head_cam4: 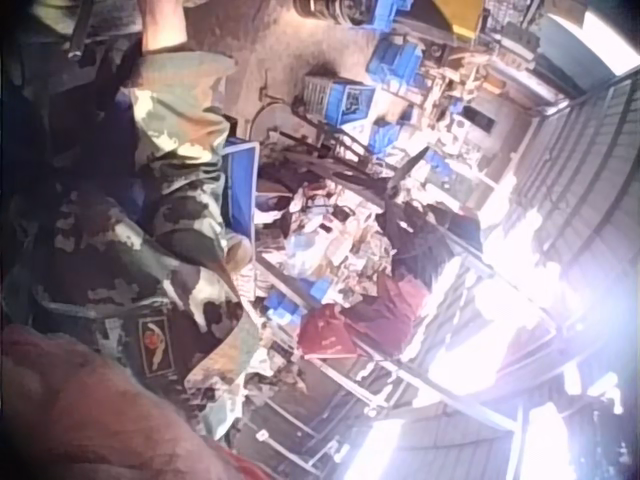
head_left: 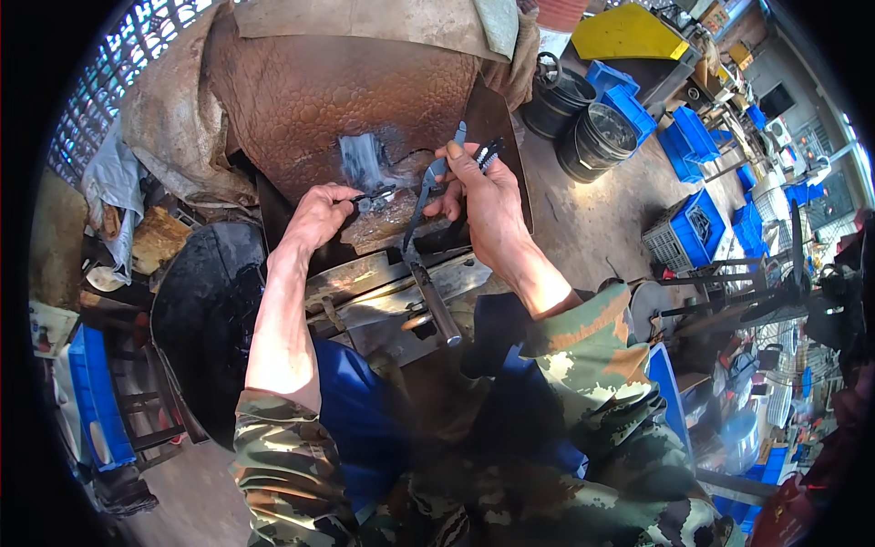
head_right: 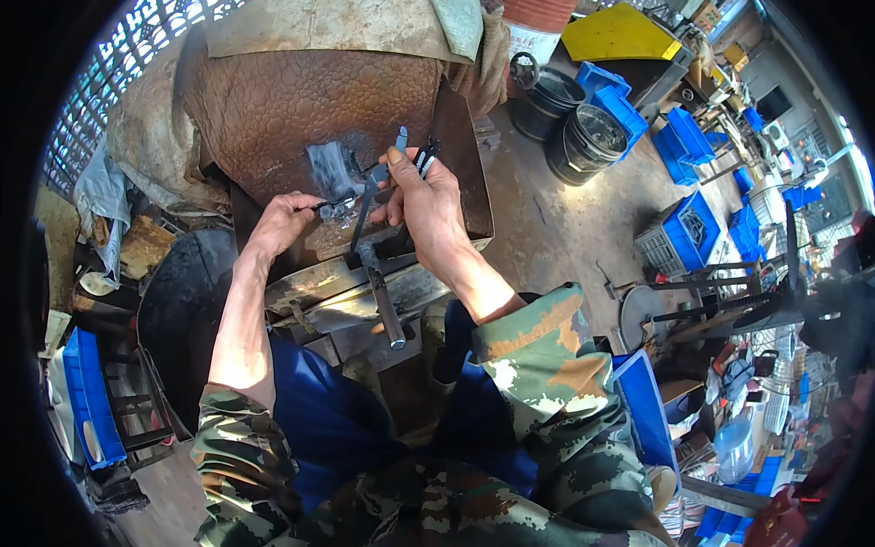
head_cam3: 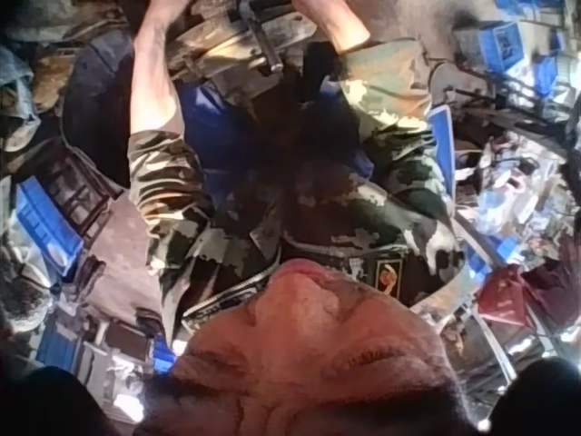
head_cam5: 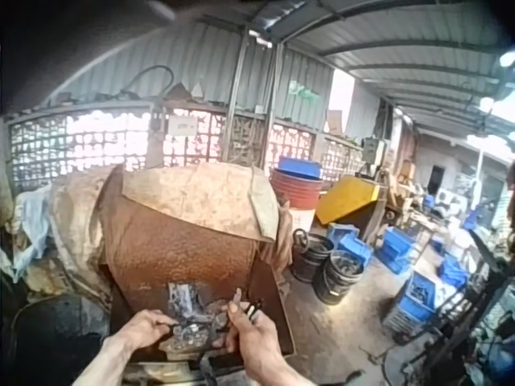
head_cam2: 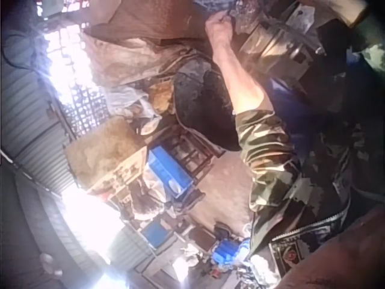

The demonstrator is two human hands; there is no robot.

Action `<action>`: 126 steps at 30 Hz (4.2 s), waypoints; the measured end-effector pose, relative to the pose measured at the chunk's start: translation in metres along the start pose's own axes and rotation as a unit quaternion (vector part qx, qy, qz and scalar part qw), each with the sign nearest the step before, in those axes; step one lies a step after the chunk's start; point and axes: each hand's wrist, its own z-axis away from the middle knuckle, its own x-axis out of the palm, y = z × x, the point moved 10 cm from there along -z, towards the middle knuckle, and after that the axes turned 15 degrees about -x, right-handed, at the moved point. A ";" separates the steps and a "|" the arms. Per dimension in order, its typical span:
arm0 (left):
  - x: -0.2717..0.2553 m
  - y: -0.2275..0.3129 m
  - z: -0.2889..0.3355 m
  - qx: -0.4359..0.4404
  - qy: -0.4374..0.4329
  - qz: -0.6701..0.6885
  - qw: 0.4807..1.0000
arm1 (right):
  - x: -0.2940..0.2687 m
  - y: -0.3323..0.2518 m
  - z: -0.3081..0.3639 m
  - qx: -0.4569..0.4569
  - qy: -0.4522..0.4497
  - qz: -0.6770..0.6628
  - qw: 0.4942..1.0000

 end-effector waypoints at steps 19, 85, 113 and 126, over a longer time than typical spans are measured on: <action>-0.015 0.035 0.030 -0.012 0.023 -0.085 0.996 | -0.009 0.005 0.000 0.026 0.001 0.008 1.000; -0.018 0.027 0.028 -0.013 0.040 -0.078 0.996 | 0.003 0.024 0.007 0.067 -0.013 0.016 0.998; -0.013 0.030 0.027 -0.002 0.036 -0.098 0.994 | 0.004 0.028 0.009 0.068 -0.020 0.021 0.997; -0.013 0.032 0.029 -0.010 0.035 -0.094 0.995 | 0.006 0.032 0.009 0.070 -0.027 0.029 0.997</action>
